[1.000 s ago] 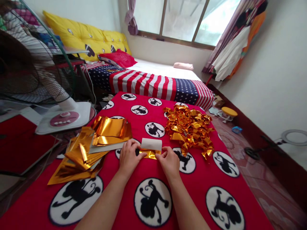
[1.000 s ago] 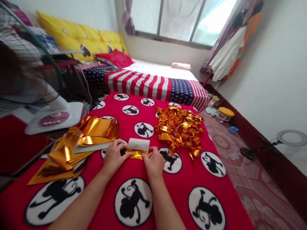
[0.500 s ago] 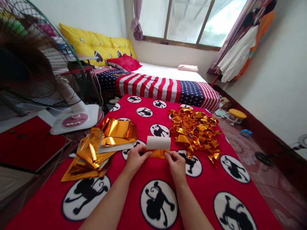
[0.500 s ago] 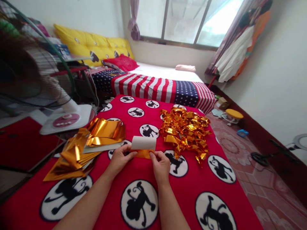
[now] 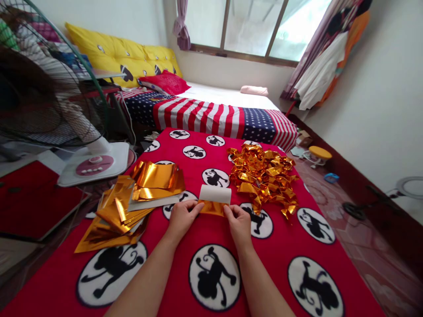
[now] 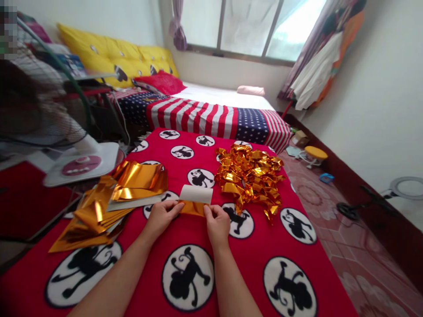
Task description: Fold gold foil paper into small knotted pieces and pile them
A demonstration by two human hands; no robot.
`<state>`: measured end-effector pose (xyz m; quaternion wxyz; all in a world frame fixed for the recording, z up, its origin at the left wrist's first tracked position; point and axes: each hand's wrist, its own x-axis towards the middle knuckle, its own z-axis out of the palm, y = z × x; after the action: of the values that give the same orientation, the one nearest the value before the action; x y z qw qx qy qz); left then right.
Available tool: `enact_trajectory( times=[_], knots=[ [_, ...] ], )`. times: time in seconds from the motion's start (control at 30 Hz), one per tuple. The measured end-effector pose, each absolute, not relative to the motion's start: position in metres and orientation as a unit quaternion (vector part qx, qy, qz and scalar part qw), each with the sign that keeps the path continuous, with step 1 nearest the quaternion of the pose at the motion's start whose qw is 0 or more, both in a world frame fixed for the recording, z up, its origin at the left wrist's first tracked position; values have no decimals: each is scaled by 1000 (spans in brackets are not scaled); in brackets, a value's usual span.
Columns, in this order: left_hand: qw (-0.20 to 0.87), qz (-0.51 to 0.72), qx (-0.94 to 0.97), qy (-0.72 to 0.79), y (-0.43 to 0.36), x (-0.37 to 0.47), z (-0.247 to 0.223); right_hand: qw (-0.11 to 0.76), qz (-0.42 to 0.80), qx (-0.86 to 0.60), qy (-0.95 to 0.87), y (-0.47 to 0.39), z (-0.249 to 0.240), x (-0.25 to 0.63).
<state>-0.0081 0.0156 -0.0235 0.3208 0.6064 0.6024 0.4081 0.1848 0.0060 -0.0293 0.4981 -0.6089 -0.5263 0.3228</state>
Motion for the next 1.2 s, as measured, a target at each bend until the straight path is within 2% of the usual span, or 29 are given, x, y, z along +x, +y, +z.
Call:
enact_trajectory(
  times=[0.73,1.2],
  knots=[
    [342,406,609,590,15,-10,-23,501,333,-607,-519,5,-27,184],
    [317,403,631,581,18,-11,-26,487,329,-609,-532,4,-32,184]
  ],
)
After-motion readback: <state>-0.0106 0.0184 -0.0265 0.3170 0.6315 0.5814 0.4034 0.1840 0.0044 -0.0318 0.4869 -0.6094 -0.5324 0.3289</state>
